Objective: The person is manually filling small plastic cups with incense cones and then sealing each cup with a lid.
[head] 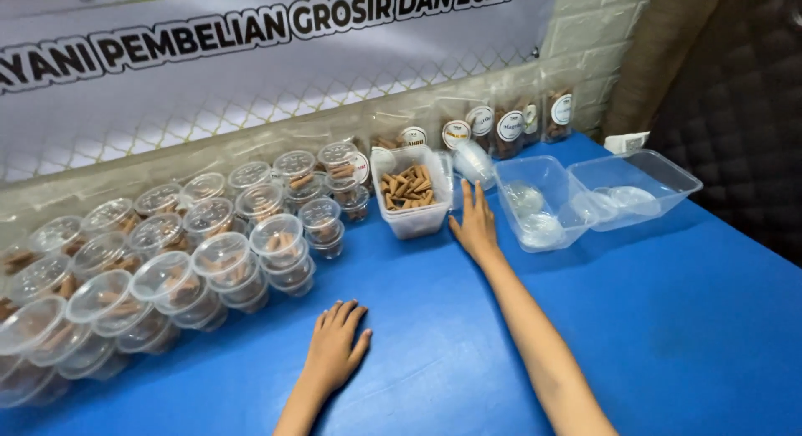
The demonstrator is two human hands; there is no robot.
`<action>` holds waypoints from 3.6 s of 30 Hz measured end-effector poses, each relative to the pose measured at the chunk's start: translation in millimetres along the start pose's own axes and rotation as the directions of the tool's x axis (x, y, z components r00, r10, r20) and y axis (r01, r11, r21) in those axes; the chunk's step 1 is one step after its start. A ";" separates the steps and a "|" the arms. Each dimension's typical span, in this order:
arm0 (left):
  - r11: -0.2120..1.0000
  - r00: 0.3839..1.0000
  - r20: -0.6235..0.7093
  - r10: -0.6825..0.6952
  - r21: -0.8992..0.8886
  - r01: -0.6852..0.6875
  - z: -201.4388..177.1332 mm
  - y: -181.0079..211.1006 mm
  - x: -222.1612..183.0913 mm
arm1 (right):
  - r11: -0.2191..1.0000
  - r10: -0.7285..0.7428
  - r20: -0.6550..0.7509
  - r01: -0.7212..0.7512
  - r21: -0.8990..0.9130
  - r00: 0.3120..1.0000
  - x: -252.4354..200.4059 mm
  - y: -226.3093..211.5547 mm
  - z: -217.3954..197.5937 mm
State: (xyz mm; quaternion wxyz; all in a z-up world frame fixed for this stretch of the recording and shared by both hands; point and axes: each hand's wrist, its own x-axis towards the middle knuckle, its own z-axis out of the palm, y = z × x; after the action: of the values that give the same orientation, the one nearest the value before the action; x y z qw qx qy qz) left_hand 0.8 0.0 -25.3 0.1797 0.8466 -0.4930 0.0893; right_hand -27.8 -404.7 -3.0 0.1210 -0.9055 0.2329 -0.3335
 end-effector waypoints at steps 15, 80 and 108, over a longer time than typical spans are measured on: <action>0.998 0.997 0.072 -0.025 -0.063 0.029 -19.8 9.4 3.1 | 0.874 0.204 -0.305 -0.033 0.485 0.930 24.7 28.4 11.9; 0.744 0.895 -0.054 -0.443 -0.579 0.333 22.7 93.5 105.0 | 0.987 -0.122 0.115 0.108 0.119 0.986 117.5 -61.2 26.1; 0.741 0.833 -0.230 -0.503 -0.610 0.279 34.0 93.6 104.4 | 0.935 -0.282 0.198 0.222 0.276 0.939 -57.6 -104.4 -76.5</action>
State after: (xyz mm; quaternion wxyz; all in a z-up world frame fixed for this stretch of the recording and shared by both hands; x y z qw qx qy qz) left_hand -29.2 -139.2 -2.0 0.5231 0.8092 -0.2597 0.0645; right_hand -81.3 -290.6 61.8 0.2164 -0.9385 0.0544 -0.2635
